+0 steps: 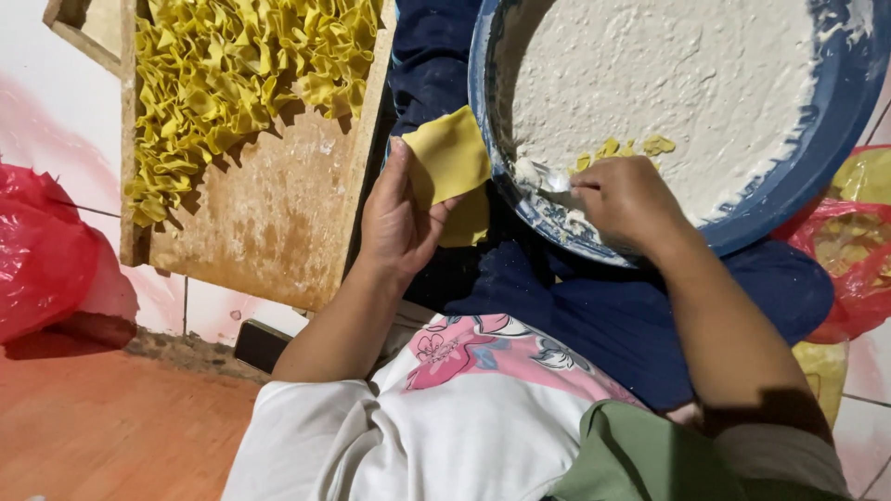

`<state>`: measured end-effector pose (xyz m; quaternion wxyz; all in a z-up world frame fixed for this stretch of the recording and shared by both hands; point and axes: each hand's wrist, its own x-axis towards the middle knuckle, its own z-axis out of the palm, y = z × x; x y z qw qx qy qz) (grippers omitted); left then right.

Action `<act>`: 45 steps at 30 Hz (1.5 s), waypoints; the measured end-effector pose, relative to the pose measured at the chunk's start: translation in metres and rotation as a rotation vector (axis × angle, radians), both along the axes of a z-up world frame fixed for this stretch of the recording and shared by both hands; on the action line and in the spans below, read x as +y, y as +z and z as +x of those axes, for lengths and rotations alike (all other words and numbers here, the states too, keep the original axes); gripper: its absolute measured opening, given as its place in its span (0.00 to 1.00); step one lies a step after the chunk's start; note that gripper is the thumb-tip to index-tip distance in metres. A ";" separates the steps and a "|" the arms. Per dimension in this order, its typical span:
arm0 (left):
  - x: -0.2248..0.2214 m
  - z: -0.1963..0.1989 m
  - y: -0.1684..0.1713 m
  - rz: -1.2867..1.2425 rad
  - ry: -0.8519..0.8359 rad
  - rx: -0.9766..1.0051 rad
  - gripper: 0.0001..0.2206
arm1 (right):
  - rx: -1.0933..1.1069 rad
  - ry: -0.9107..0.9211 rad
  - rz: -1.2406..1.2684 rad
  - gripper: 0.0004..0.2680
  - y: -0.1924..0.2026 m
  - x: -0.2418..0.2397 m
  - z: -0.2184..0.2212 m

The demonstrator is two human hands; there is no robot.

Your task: Filling and folding yellow wrappers to make dumplings

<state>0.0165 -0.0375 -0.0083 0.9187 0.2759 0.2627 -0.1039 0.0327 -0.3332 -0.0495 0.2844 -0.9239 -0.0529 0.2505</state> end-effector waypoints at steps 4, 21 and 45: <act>-0.002 0.002 -0.008 0.008 0.008 0.004 0.15 | 0.078 -0.017 0.175 0.07 0.045 -0.002 0.004; -0.069 0.012 -0.032 -0.163 -0.028 0.162 0.20 | -0.815 -0.186 0.611 0.06 0.048 0.055 -0.036; -0.076 0.027 0.037 0.079 -0.300 -0.069 0.17 | -0.816 0.036 0.687 0.03 0.081 0.033 0.001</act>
